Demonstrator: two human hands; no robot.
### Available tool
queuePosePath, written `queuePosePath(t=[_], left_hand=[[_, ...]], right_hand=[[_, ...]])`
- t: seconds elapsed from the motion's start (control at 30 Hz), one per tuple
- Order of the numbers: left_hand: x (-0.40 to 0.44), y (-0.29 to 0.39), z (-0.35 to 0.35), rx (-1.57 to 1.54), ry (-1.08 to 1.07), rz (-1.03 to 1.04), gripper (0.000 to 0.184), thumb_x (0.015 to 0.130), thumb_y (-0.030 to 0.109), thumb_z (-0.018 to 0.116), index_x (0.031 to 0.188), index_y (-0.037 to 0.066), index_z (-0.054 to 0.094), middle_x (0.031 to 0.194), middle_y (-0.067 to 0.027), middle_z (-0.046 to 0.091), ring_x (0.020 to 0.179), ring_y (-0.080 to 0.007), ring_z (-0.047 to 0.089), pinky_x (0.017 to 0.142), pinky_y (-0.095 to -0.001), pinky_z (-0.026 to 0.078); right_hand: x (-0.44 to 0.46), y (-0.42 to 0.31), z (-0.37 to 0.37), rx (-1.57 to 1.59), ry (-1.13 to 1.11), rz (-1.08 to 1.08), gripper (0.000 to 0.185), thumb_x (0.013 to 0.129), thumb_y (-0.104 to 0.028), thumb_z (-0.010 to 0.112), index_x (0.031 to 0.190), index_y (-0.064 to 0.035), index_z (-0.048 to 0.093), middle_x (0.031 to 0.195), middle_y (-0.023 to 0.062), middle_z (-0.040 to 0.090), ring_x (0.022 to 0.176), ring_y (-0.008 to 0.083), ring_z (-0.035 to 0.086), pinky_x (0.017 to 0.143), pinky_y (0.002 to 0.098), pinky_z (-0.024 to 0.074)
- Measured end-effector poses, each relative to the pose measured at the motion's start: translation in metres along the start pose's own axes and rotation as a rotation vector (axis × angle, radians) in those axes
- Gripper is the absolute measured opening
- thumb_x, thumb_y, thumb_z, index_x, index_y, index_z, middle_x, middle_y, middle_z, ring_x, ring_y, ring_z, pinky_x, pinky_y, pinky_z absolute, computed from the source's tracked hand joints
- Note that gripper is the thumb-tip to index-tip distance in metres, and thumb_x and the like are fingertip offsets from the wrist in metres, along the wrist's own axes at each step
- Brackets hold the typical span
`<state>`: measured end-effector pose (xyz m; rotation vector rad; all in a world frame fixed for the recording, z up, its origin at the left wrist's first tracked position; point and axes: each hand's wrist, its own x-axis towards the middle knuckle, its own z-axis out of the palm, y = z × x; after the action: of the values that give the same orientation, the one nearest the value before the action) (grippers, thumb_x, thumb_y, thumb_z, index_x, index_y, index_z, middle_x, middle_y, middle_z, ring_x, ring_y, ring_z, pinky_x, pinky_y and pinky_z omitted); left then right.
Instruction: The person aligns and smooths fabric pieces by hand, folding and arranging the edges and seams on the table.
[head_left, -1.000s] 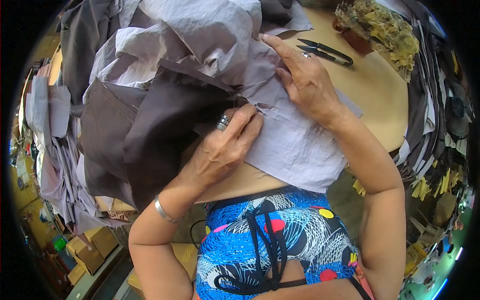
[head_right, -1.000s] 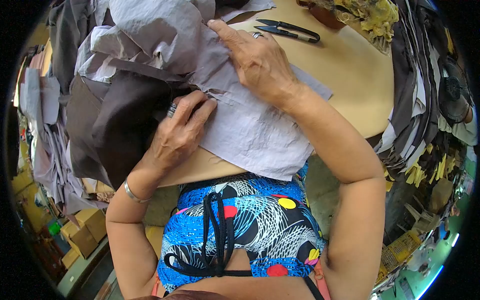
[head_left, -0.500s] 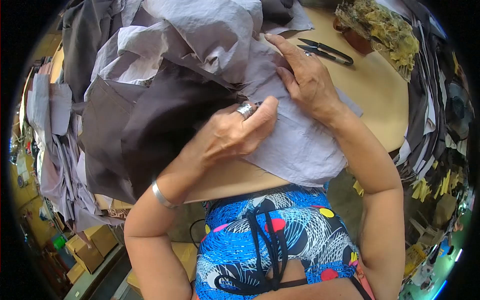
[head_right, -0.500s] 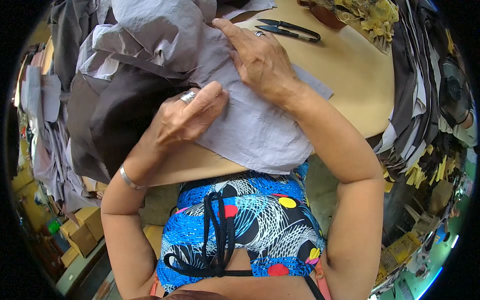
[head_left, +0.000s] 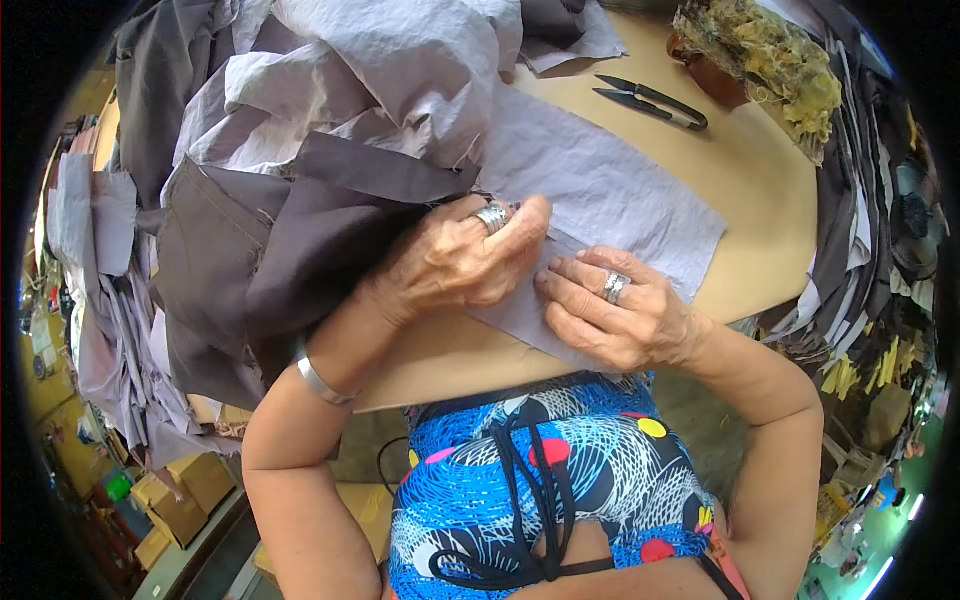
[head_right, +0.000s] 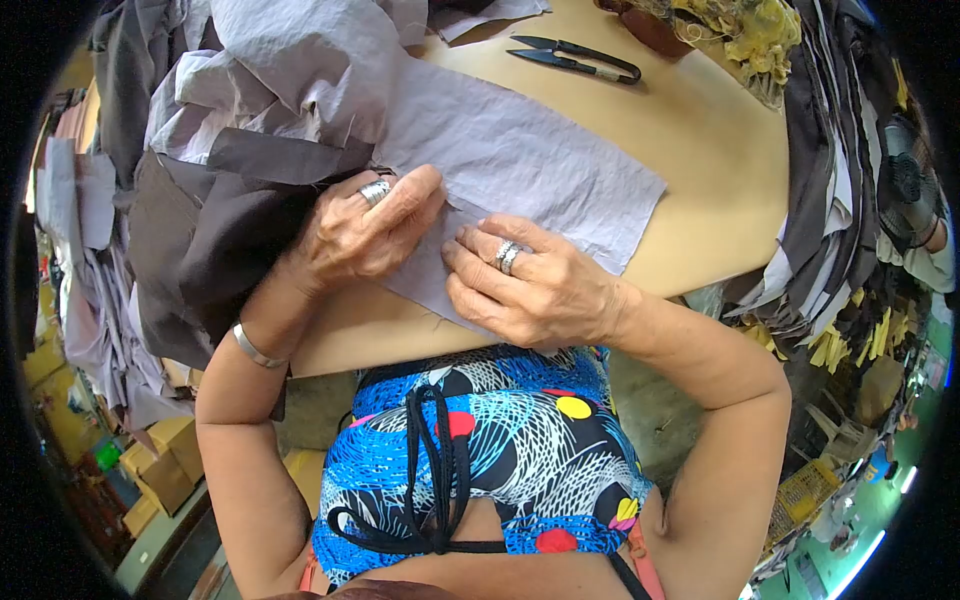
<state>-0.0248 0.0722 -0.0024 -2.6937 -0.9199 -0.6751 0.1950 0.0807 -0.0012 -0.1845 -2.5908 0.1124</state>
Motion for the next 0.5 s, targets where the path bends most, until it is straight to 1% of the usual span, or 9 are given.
queuePosePath(t=[0.07,0.17,0.27,0.37,0.47,0.5], left_hand=[[-0.0006,0.001,0.0011,0.012,-0.006,-0.018,0.022,0.066,0.005,0.063,0.088,0.0,0.066,0.099,-0.0076,0.059,0.067,-0.0143,0.061,0.061,-0.025,0.053],[0.004,0.0044,-0.001,0.003,-0.026,-0.114,0.026,0.067,0.005,0.064,0.092,0.0,0.064,0.102,-0.008,0.058,0.07,-0.016,0.064,0.061,-0.0261,0.054],[0.0028,0.0072,0.0016,-0.014,0.007,-0.163,0.028,0.068,0.005,0.064,0.095,0.001,0.063,0.104,-0.0076,0.058,0.072,-0.0169,0.064,0.061,-0.027,0.054],[0.0035,0.0085,0.0011,-0.046,0.012,-0.209,0.026,0.068,0.005,0.064,0.093,0.001,0.063,0.104,-0.0072,0.058,0.074,-0.0172,0.065,0.061,-0.0272,0.054],[0.0061,0.0099,-0.0011,-0.035,-0.033,-0.239,0.025,0.068,0.003,0.064,0.093,0.002,0.063,0.105,-0.007,0.058,0.074,-0.0173,0.066,0.061,-0.0276,0.054],[0.0057,0.0095,-0.001,-0.039,-0.012,-0.227,0.025,0.068,0.003,0.064,0.093,0.002,0.063,0.104,-0.0068,0.058,0.074,-0.0174,0.066,0.061,-0.0281,0.055]], right_hand=[[-0.0002,-0.0002,0.0002,0.009,0.009,0.008,0.022,0.069,-0.018,0.056,0.085,-0.002,0.059,0.094,0.013,0.064,0.089,0.0232,0.063,0.084,0.0364,0.0495],[-0.0006,-0.0002,0.0001,0.004,0.022,0.009,0.022,0.07,-0.018,0.057,0.086,-0.0028,0.059,0.094,0.0124,0.064,0.089,0.0226,0.063,0.084,0.0356,0.0495],[-0.001,-0.0008,0.0028,-0.009,0.041,0.006,0.021,0.071,-0.018,0.057,0.087,-0.0043,0.059,0.093,0.0116,0.064,0.088,0.022,0.063,0.083,0.0349,0.0497],[-0.0008,-0.0014,0.0024,-0.018,0.04,0.003,0.021,0.071,-0.018,0.058,0.087,-0.0053,0.059,0.093,0.011,0.064,0.088,0.0218,0.063,0.082,0.0344,0.05],[-0.0007,-0.0019,0.0028,-0.021,0.032,0.003,0.022,0.071,-0.019,0.058,0.089,-0.0055,0.059,0.094,0.0105,0.064,0.088,0.0217,0.063,0.082,0.0344,0.0501],[-0.0006,-0.0021,0.0031,-0.022,0.03,0.004,0.023,0.071,-0.019,0.058,0.09,-0.0054,0.059,0.094,0.0104,0.063,0.088,0.0217,0.063,0.082,0.0344,0.0501]])
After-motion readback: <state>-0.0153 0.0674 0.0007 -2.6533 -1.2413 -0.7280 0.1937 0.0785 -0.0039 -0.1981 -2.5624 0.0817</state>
